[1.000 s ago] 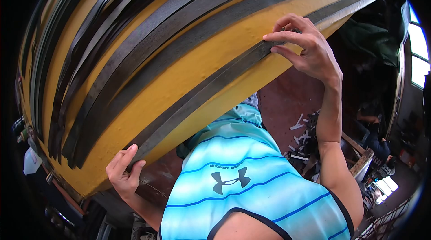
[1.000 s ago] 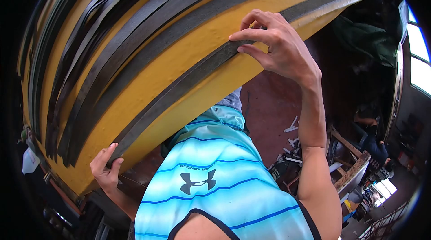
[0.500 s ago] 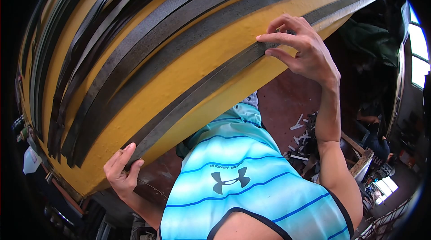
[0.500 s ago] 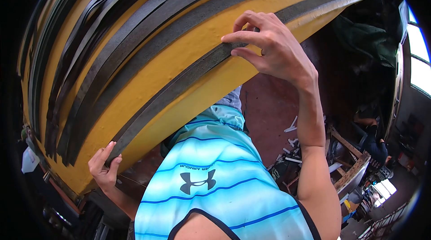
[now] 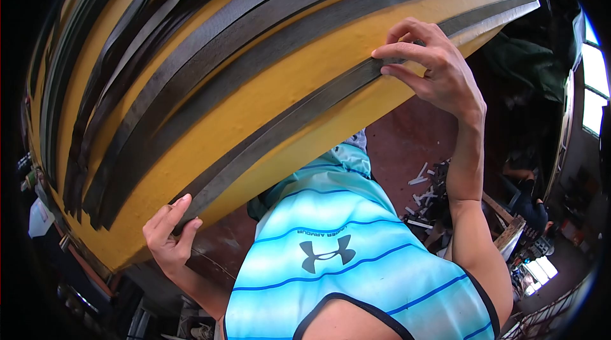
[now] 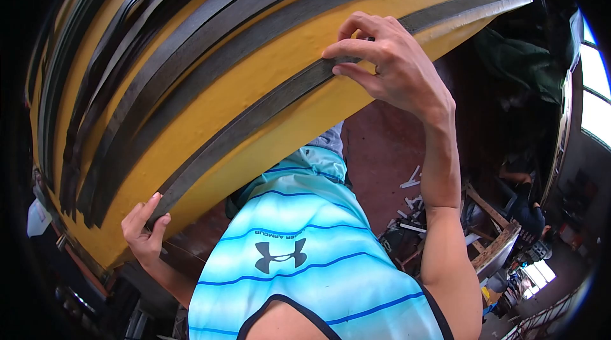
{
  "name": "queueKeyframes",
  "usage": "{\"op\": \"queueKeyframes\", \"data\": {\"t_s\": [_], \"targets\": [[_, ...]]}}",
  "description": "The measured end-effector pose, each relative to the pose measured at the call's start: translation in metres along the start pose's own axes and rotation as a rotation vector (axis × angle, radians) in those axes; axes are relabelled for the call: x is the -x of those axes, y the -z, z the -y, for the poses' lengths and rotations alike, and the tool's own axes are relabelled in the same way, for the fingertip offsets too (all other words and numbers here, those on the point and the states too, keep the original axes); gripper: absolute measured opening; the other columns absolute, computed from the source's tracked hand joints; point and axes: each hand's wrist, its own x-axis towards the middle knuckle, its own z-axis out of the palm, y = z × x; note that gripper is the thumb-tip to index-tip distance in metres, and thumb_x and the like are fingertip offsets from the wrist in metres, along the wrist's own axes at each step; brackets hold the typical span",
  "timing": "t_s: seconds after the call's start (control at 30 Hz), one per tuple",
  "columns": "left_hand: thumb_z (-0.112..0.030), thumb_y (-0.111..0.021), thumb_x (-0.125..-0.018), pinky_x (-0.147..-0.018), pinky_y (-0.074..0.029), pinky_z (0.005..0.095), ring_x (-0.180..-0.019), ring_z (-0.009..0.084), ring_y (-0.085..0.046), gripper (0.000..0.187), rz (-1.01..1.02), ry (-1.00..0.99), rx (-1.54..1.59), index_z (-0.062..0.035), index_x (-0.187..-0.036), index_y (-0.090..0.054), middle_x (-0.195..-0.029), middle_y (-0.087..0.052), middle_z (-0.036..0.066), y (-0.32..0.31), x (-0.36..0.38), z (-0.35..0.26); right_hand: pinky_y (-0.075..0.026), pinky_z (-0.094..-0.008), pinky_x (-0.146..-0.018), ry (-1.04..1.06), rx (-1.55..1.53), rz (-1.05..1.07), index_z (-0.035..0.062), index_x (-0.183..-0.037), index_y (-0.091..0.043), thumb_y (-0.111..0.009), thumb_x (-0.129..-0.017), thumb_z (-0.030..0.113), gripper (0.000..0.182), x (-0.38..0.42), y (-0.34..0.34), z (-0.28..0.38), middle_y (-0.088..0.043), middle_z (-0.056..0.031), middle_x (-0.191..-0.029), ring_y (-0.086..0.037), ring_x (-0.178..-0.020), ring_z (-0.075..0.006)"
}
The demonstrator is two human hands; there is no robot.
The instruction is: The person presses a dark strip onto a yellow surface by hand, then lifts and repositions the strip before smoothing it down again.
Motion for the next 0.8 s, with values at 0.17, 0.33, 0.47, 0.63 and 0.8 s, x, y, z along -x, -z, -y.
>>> {"op": "queueKeyframes", "data": {"t_s": [0.17, 0.33, 0.47, 0.63, 0.8], "targets": [[0.01, -0.085, -0.069, -0.068, -0.05, 0.0289, -0.067, 0.0206, -0.061, 0.056, -0.006, -0.011, 0.003, 0.0059, -0.124, -0.076, -0.079, -0.066, 0.014, 0.0, -0.001, 0.0, -0.053, -0.0408, -0.094, 0.0, 0.004, 0.015, 0.0151, -0.111, -0.082, -0.087, -0.085, 0.015, 0.026, 0.001, -0.001, -0.002, -0.068, -0.0049, -0.107, -0.067, -0.097, -0.0254], [0.008, -0.085, -0.069, -0.062, -0.044, 0.0288, -0.064, 0.0191, -0.055, 0.056, -0.01, -0.016, -0.015, 0.0053, -0.125, -0.077, -0.075, -0.06, 0.011, 0.001, -0.005, -0.001, -0.052, -0.0406, -0.094, 0.03, -0.022, 0.022, 0.0144, -0.114, -0.081, -0.087, -0.084, 0.011, 0.031, 0.0, -0.003, 0.009, -0.068, -0.005, -0.108, -0.067, -0.098, -0.0252], [0.007, -0.086, -0.069, -0.06, -0.041, 0.0289, -0.062, 0.0183, -0.051, 0.057, -0.007, -0.033, -0.04, 0.0048, -0.125, -0.076, -0.072, -0.056, 0.01, 0.002, -0.005, 0.0, -0.052, -0.0403, -0.093, 0.056, -0.012, 0.019, 0.0148, -0.115, -0.081, -0.087, -0.084, 0.011, 0.032, -0.004, -0.008, 0.013, -0.068, -0.0048, -0.108, -0.067, -0.098, -0.0254], [0.005, -0.084, -0.076, -0.059, -0.036, 0.0304, -0.062, 0.0174, -0.048, 0.053, -0.004, -0.048, -0.025, 0.0048, -0.128, -0.075, -0.07, -0.05, 0.008, 0.0, -0.006, 0.0, -0.051, -0.0405, -0.092, 0.058, -0.004, 0.035, 0.0153, -0.114, -0.081, -0.087, -0.084, 0.011, 0.031, -0.005, -0.008, 0.014, -0.067, -0.0043, -0.108, -0.067, -0.098, -0.0256], [0.006, -0.087, -0.069, -0.059, -0.041, 0.0293, -0.061, 0.0197, -0.05, 0.058, 0.002, -0.033, -0.058, 0.0031, -0.126, -0.077, -0.072, -0.056, 0.011, 0.001, -0.008, -0.003, -0.051, -0.0402, -0.092, 0.058, 0.004, 0.031, 0.0148, -0.113, -0.081, -0.086, -0.085, 0.012, 0.029, -0.007, -0.008, 0.019, -0.067, -0.0044, -0.107, -0.066, -0.096, -0.025]]}}
